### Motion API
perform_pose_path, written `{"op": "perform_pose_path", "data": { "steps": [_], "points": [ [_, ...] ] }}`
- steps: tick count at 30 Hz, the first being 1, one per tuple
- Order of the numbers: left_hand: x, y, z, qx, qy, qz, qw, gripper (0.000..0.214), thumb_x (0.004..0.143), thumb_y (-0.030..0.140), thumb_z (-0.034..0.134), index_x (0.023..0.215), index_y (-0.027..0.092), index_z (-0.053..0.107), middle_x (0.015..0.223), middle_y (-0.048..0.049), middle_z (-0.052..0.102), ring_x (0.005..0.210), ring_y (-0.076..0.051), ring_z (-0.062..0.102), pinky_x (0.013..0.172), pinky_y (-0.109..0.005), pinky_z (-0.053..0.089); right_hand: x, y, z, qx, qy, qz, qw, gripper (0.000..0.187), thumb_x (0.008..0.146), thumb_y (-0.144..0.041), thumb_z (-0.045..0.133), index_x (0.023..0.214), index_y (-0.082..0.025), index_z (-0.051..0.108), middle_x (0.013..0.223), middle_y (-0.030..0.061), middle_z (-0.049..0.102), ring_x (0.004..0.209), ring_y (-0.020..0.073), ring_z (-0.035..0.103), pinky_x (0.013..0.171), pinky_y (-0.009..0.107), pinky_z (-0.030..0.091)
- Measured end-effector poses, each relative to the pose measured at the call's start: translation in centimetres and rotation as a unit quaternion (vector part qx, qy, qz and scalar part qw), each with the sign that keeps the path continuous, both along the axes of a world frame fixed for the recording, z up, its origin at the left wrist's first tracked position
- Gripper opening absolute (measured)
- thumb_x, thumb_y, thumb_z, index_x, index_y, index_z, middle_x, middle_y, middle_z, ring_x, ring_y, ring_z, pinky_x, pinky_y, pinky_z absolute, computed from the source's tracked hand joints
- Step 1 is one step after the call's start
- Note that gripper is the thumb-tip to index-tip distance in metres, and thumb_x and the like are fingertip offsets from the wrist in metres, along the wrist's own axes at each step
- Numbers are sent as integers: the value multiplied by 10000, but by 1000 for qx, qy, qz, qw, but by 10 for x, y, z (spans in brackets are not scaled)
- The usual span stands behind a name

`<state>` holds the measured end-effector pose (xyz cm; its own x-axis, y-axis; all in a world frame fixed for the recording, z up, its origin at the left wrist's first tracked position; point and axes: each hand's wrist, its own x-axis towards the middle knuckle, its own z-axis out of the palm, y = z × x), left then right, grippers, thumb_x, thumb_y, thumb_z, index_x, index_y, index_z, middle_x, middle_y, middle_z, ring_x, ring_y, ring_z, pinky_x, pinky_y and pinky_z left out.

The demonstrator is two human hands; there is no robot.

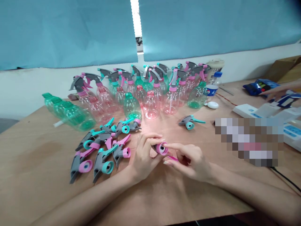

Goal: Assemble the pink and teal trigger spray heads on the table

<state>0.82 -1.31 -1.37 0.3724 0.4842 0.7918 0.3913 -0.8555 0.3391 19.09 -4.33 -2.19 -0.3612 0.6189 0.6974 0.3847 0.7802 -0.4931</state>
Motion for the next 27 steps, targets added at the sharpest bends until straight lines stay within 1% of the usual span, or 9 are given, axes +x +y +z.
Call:
{"op": "perform_pose_path", "data": {
  "steps": [6, 10, 14, 18, 24, 27],
  "points": [
    [0, -1, 1, -3, 9, 7, 1000, 247, 818, 235, 659, 1031, 190, 543, 1019, -74, 575, 930, -209, 544, 837, -370, 448, 0, 0, 2, -30, 18, 17, 999, 343, 828, -244, 624, 1142, -146, 527, 500, -119, 341, 390, 48, 344, 421, 164, 303],
    [0, -1, 2, -8, 23, 13, 1000, 261, 813, 253, 667, 1039, 209, 547, 1050, -76, 578, 941, -215, 547, 840, -381, 452, -1, 1, 2, -34, 28, 15, 999, 333, 824, -248, 618, 1131, -172, 516, 501, -121, 339, 389, 50, 335, 417, 166, 287],
    [-1, -1, 1, -11, 35, 11, 999, 275, 802, 236, 677, 1049, 219, 559, 1099, -81, 573, 974, -225, 540, 866, -398, 442, -2, 1, 2, -53, 32, 21, 998, 319, 824, -249, 612, 1113, -176, 499, 494, -127, 330, 379, 51, 320, 411, 168, 275],
    [-2, -1, 1, -11, 38, 12, 999, 235, 826, 235, 645, 1048, 223, 568, 1133, -85, 562, 998, -229, 532, 869, -402, 441, -2, 1, 4, -75, 37, 28, 996, 301, 820, -233, 613, 1087, -182, 486, 493, -132, 321, 376, 49, 313, 407, 165, 268],
    [0, -2, 4, 4, 56, 7, 998, 198, 854, 221, 597, 1050, 220, 567, 1139, -99, 561, 1013, -235, 528, 860, -409, 444, -2, 2, 7, -104, 57, 49, 992, 213, 822, -213, 605, 993, -194, 478, 509, -125, 317, 383, 45, 318, 395, 161, 250],
    [0, -2, 5, 10, 57, -7, 998, 184, 870, 245, 581, 1048, 203, 564, 1124, -108, 564, 1019, -233, 531, 869, -403, 454, -2, 4, 6, -99, 58, 56, 992, 172, 843, -210, 581, 975, -194, 472, 508, -124, 312, 387, 46, 327, 396, 159, 255]
  ]
}}
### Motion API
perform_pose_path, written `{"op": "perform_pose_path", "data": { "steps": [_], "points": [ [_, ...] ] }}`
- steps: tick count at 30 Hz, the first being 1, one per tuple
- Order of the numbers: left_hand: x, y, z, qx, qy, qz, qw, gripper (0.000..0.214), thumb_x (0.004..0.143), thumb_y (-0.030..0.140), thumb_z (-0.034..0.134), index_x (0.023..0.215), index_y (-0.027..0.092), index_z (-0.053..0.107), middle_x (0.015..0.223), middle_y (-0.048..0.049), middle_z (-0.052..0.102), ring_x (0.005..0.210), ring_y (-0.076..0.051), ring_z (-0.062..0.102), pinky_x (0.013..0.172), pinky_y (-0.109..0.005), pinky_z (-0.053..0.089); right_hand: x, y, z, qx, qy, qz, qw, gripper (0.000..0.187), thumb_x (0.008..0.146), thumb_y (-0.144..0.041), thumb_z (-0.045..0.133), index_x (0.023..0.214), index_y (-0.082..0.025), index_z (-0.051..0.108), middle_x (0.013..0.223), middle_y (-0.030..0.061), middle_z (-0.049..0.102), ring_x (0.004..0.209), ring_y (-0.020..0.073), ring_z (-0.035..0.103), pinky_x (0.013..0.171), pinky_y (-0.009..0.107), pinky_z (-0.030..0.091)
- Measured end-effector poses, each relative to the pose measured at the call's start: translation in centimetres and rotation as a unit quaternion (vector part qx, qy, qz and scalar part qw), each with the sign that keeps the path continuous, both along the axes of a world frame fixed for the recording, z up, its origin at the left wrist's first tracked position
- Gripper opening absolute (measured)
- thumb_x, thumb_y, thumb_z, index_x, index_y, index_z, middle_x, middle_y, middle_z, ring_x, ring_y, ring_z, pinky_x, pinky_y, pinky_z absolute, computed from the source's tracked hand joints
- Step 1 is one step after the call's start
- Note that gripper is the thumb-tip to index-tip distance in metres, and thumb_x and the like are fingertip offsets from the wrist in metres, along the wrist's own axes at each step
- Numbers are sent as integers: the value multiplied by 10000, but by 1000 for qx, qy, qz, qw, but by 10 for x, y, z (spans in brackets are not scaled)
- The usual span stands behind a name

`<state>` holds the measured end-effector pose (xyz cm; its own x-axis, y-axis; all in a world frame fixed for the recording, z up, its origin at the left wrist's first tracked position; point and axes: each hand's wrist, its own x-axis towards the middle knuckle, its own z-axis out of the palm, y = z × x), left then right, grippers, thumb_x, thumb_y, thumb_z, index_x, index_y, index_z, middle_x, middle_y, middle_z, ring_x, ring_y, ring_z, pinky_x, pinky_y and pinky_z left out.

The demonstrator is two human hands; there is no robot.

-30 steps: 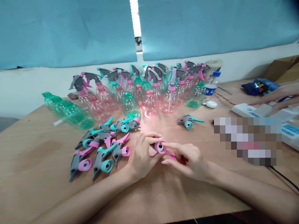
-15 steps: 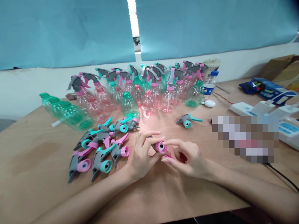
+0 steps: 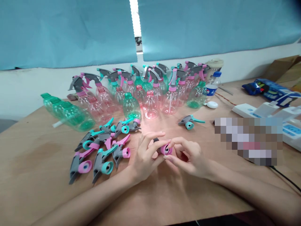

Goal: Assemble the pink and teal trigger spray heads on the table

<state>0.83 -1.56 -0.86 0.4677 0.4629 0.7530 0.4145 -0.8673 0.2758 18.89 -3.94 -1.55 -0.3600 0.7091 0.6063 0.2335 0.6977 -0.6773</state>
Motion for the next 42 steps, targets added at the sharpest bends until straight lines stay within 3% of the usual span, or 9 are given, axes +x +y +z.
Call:
{"op": "perform_pose_path", "data": {
  "steps": [9, 20, 24, 28, 31, 35, 42],
  "points": [
    [-1, 2, -2, 4, 7, -5, 1000, 214, 880, 277, 569, 1080, 203, 565, 1113, -114, 576, 1032, -250, 529, 856, -422, 472, 8, 8, 7, 111, -81, -37, 990, 89, 923, -185, 470, 957, -194, 552, 636, -38, 637, 494, 66, 553, 532, 164, 420],
    [0, 1, -1, 22, 19, -32, 999, 198, 890, 260, 556, 1073, 186, 560, 1086, -113, 579, 1049, -248, 521, 858, -405, 471, 12, 7, 12, 131, -124, -23, 983, 183, 952, -183, 400, 907, -186, 578, 750, 16, 688, 586, 100, 619, 572, 193, 453],
    [-3, 4, -2, -23, 13, 13, 1000, 246, 883, 224, 563, 1128, 208, 549, 1120, -102, 558, 1055, -243, 509, 895, -427, 449, 12, 5, 18, 135, -117, -40, 983, 208, 956, -191, 388, 826, -184, 551, 623, -7, 629, 494, 94, 557, 500, 192, 414],
    [-6, 7, -2, -46, 1, 43, 998, 266, 856, 236, 606, 1118, 227, 564, 1124, -87, 559, 1040, -243, 513, 898, -435, 444, 14, 6, 18, 164, -90, -99, 977, 151, 944, -199, 409, 884, -195, 547, 661, -5, 654, 516, 92, 583, 504, 179, 428],
    [-6, 8, -1, -53, -12, 56, 997, 278, 831, 308, 643, 1089, 227, 578, 1084, -74, 570, 1008, -236, 522, 883, -421, 452, 18, 11, 11, 114, -102, -153, 976, 124, 939, -224, 424, 916, -190, 541, 658, -5, 641, 514, 94, 580, 504, 181, 433],
    [-5, 10, -1, -83, -46, 88, 992, 314, 808, 369, 661, 1076, 227, 581, 1037, -60, 565, 977, -230, 531, 862, -404, 457, 21, 22, 1, 9, -186, -173, 967, 129, 926, -244, 450, 863, -192, 550, 722, 12, 629, 618, 131, 592, 549, 222, 440],
    [-5, 10, -2, -103, -52, 96, 989, 279, 821, 334, 655, 1068, 229, 577, 1030, -49, 550, 979, -220, 519, 862, -388, 444, 22, 28, -1, -20, -282, -79, 956, 86, 880, -214, 532, 803, -173, 537, 777, 21, 581, 671, 136, 561, 569, 236, 425]
  ]
}}
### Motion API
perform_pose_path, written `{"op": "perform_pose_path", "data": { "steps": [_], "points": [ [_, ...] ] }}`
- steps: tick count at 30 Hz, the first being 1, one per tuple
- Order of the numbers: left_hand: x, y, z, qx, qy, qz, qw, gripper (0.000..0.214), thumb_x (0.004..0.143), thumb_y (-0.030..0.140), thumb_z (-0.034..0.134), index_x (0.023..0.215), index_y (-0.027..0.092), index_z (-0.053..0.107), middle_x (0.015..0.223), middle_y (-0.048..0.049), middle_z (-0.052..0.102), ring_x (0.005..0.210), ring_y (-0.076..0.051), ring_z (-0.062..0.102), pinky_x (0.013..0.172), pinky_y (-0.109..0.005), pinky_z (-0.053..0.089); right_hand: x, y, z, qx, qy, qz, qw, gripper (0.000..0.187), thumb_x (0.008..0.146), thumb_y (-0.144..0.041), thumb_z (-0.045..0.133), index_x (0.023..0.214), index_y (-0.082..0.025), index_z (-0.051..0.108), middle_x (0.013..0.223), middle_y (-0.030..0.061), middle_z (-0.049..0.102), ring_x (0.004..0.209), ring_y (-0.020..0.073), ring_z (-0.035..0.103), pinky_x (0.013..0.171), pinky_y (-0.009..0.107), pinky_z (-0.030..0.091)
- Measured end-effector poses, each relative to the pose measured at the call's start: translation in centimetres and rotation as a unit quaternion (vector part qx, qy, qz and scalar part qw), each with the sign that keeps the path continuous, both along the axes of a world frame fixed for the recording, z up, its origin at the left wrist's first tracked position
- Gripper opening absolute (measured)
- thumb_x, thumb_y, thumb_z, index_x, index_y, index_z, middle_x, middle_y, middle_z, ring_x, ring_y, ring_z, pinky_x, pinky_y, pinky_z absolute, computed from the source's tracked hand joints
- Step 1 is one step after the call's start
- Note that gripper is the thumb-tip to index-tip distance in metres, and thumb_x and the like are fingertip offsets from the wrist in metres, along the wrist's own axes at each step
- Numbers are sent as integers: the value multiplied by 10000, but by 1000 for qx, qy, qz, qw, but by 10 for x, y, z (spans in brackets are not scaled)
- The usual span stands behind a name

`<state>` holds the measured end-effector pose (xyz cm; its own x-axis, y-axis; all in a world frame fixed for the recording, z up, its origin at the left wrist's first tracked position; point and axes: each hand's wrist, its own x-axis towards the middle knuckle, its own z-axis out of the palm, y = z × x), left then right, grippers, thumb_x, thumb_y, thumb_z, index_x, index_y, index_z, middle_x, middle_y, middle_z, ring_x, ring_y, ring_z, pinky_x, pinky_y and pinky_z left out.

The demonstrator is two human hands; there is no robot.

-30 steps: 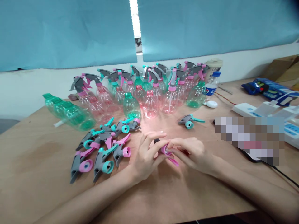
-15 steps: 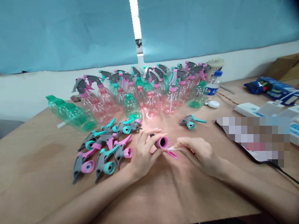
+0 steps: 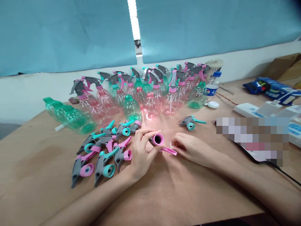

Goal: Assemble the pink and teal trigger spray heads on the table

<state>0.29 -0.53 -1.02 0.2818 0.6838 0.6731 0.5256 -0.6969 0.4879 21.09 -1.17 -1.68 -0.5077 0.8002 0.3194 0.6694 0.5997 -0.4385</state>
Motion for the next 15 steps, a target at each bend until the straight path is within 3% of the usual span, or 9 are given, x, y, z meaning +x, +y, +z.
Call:
{"op": "perform_pose_path", "data": {
  "steps": [8, 11, 15],
  "points": [
    [0, 0, 0, -1, -4, -7, 1000, 290, 817, 331, 659, 1076, 224, 584, 1028, -48, 545, 976, -218, 519, 865, -380, 443, -2, 5, -12, -46, 86, -1, 995, 91, 858, -204, 558, 783, -176, 515, 708, -4, 573, 606, 113, 533, 540, 222, 415],
    [0, -1, 1, 2, -4, -10, 1000, 302, 815, 344, 659, 1081, 223, 583, 1029, -51, 546, 977, -217, 522, 867, -383, 443, 0, 5, -8, -94, 155, -29, 983, 81, 853, -237, 564, 896, -176, 532, 703, -6, 598, 606, 121, 564, 544, 232, 450],
    [-1, -3, 1, 21, -4, -24, 999, 314, 813, 344, 663, 1083, 210, 575, 1031, -56, 555, 970, -214, 529, 860, -376, 446, 3, 3, 3, -123, 204, -54, 970, 196, 874, -315, 530, 992, -182, 612, 861, 55, 668, 767, 176, 627, 648, 295, 508]
  ]
}}
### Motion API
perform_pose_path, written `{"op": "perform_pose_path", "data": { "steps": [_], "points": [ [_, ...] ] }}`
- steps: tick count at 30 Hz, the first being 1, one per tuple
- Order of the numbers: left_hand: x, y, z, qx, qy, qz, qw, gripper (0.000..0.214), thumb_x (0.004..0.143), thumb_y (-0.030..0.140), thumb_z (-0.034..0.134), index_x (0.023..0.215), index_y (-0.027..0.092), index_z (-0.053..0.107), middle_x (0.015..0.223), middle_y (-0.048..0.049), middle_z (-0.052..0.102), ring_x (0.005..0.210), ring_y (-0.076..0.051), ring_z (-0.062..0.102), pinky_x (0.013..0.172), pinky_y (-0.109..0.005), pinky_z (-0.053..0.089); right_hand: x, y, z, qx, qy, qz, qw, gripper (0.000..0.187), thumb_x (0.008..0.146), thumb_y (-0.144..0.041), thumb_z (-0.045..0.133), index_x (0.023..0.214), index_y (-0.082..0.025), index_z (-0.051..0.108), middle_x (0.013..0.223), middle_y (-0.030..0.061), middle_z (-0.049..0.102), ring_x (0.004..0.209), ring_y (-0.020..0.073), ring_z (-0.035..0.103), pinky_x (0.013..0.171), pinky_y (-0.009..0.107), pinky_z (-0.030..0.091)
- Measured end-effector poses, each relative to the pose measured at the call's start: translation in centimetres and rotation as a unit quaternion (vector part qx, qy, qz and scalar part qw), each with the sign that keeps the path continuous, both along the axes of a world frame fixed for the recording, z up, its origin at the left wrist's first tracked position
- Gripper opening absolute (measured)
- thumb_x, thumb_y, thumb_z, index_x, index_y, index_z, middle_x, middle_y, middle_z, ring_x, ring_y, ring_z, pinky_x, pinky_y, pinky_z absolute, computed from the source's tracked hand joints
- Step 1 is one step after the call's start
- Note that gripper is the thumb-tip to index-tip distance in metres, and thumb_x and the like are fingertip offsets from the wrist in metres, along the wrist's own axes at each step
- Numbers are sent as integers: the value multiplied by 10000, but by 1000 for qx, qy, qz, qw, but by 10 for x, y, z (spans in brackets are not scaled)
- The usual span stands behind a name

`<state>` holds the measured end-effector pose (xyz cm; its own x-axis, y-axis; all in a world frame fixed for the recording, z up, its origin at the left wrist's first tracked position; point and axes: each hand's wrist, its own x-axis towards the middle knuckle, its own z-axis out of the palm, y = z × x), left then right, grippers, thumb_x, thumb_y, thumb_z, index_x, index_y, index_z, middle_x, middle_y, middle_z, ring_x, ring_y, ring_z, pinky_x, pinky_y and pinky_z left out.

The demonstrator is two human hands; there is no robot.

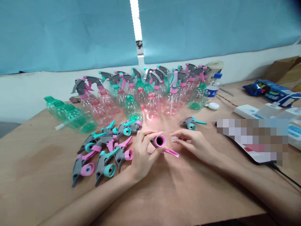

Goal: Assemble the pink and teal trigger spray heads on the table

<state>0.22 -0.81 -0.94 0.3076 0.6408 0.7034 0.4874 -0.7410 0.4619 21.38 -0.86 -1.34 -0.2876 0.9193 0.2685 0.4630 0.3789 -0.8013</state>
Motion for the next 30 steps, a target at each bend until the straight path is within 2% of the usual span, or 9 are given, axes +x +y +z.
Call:
{"op": "perform_pose_path", "data": {
  "steps": [3, 7, 11, 13, 17, 19, 21, 24, 30],
  "points": [
    [1, -3, -1, 25, -12, -43, 999, 361, 808, 369, 664, 1101, 195, 547, 1040, -70, 569, 980, -219, 541, 866, -384, 452, 0, -2, 6, -44, 45, 7, 998, 201, 872, -332, 527, 925, -185, 655, 902, 59, 683, 803, 187, 640, 686, 309, 519],
    [3, -5, 0, 42, -14, -107, 993, 368, 822, 377, 644, 1114, 190, 520, 1061, -84, 597, 1044, -235, 558, 876, -390, 468, -2, -4, 8, -107, 133, 34, 985, 208, 866, -348, 544, 946, -182, 640, 952, 56, 670, 791, 170, 649, 678, 301, 533],
    [3, -4, 1, 48, 28, -101, 993, 340, 857, 380, 593, 1130, 189, 524, 1064, -79, 618, 1084, -239, 551, 934, -413, 426, -5, -7, 10, -120, 194, 31, 973, 276, 840, -383, 596, 1037, -189, 597, 885, 45, 689, 746, 162, 653, 638, 292, 529],
    [2, -4, 1, 57, 47, -80, 994, 336, 861, 396, 580, 1128, 196, 536, 1073, -79, 611, 1068, -239, 547, 930, -421, 413, -6, -9, 13, -101, 218, 9, 971, 262, 821, -385, 626, 991, -188, 605, 818, 36, 694, 705, 158, 650, 608, 285, 522],
    [1, -4, 0, 67, 65, -24, 995, 337, 830, 398, 623, 1109, 216, 567, 1051, -75, 584, 988, -226, 529, 862, -397, 416, -7, -16, 20, -11, 213, -33, 976, 163, 778, -349, 687, 793, -187, 676, 711, 30, 671, 639, 149, 608, 534, 269, 478],
    [0, -4, -1, 68, 68, -16, 995, 360, 809, 394, 650, 1115, 223, 569, 1026, -67, 575, 959, -218, 522, 843, -385, 416, -8, -19, 22, 42, 200, -6, 979, 100, 788, -307, 684, 790, -209, 703, 722, 29, 673, 667, 153, 598, 579, 288, 481],
    [1, -4, -1, 71, 70, -18, 995, 384, 793, 390, 668, 1123, 223, 566, 1009, -60, 570, 944, -212, 517, 830, -373, 419, -9, -20, 21, 88, 189, 26, 978, 63, 816, -267, 660, 826, -238, 715, 803, 32, 682, 761, 164, 609, 690, 324, 498],
    [2, -4, -1, 77, 64, -16, 995, 389, 781, 367, 689, 1114, 208, 567, 1000, -60, 563, 928, -204, 513, 810, -354, 425, -10, -20, 18, 119, 155, 30, 980, 90, 839, -250, 634, 869, -264, 717, 964, 41, 657, 935, 182, 602, 844, 369, 487],
    [2, -4, -1, 78, 59, -36, 995, 391, 792, 340, 685, 1141, 218, 557, 987, -53, 567, 921, -198, 514, 803, -348, 431, -12, -20, 12, 185, 82, 8, 979, 126, 855, -235, 609, 921, -266, 711, 1019, 59, 616, 994, 202, 592, 877, 401, 492]
  ]
}}
